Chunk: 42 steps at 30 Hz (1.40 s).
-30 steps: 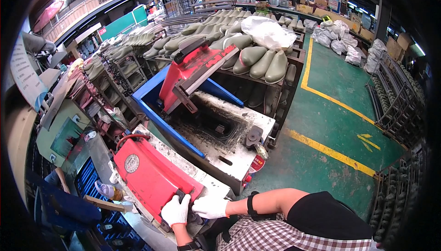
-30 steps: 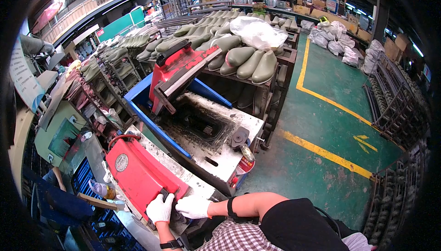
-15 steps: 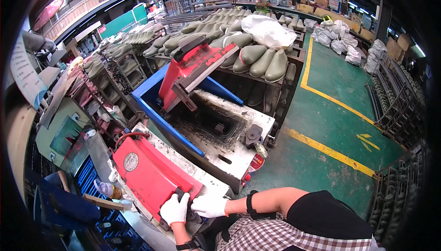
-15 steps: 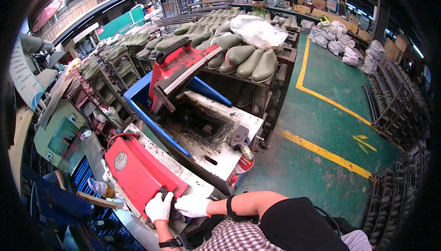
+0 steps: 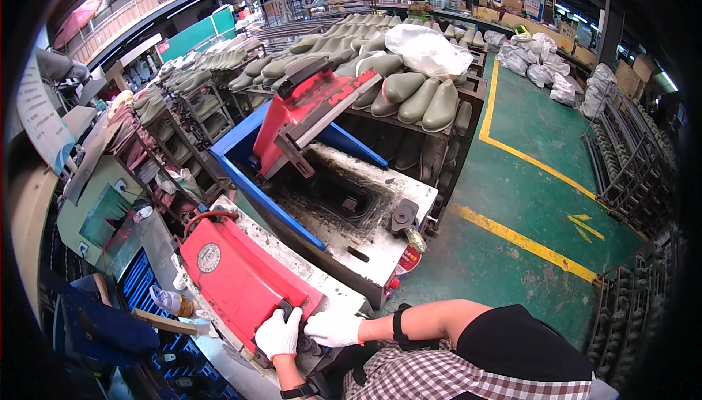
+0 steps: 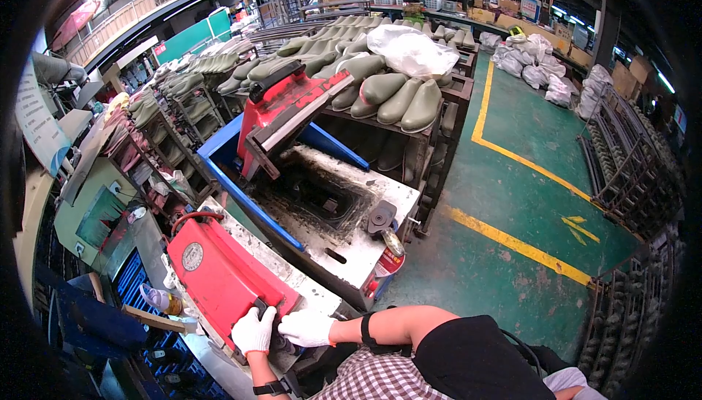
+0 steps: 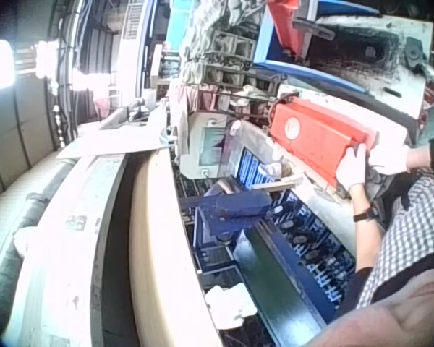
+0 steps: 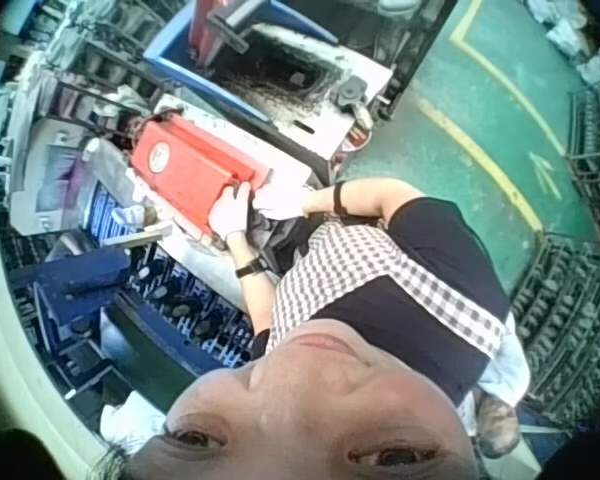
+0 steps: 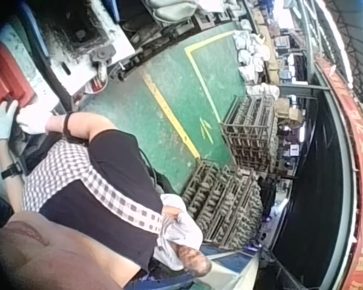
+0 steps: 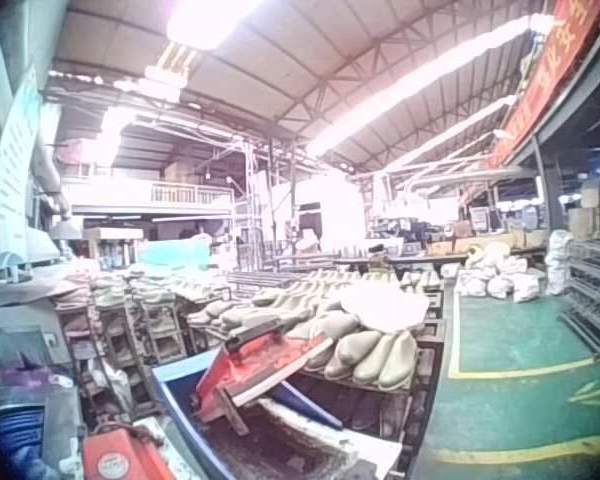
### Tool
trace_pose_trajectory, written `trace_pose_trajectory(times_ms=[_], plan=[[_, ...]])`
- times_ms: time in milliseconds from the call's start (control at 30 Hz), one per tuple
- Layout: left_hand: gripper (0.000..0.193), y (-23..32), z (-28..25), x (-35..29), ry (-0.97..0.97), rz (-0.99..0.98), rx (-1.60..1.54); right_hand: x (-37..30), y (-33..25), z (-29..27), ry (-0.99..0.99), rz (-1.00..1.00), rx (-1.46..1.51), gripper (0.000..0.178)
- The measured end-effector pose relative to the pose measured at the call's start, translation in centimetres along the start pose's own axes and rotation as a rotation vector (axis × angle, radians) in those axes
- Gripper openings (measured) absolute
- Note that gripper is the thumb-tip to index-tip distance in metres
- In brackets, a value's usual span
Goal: Operating a heat press and bonding machine to attach soles to shoe uppers on an assembly line.
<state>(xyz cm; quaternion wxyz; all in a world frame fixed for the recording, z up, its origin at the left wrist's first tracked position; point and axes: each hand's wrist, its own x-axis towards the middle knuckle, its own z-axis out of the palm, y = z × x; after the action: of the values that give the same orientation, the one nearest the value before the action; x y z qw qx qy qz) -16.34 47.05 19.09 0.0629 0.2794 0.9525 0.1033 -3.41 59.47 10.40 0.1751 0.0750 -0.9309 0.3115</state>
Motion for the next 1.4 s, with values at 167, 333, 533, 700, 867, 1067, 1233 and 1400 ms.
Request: trace_pose_trajectory(times_ms=[167, 333, 533, 700, 867, 1067, 1233, 1400], plan=[[0.064, 0.05, -0.06, -0.07, 0.007, -0.002, -0.016, 0.04, -0.16, -0.21, -0.037, 0.027, -0.017, 0.018], [0.064, 0.08, -0.05, -0.09, 0.019, 0.002, -0.011, 0.04, -0.09, -0.11, -0.012, 0.009, -0.016, 0.018], [0.064, 0.02, 0.04, -0.02, 0.02, 0.004, -0.022, 0.01, 0.08, 0.21, 0.005, 0.007, -0.023, 0.018], [0.063, 0.03, 0.11, -0.01, 0.023, -0.001, -0.022, -0.07, 0.17, 0.4, 0.01, 0.005, -0.021, 0.018], [0.063, 0.0, 0.12, -0.04, 0.024, 0.005, -0.021, -0.07, 0.21, 0.5, 0.019, 0.002, -0.015, 0.017], [0.063, -0.15, 0.23, -0.05, 0.02, 0.018, -0.004, -0.11, 0.18, 0.44, 0.021, 0.0, -0.032, 0.017], [0.063, -0.18, 0.23, -0.05, 0.026, 0.025, -0.007, -0.01, 0.25, 0.46, 0.034, -0.015, -0.016, 0.017], [0.063, -0.15, 0.19, -0.08, 0.026, 0.024, -0.002, -0.03, 0.06, 0.15, -0.001, 0.002, -0.023, 0.018]])
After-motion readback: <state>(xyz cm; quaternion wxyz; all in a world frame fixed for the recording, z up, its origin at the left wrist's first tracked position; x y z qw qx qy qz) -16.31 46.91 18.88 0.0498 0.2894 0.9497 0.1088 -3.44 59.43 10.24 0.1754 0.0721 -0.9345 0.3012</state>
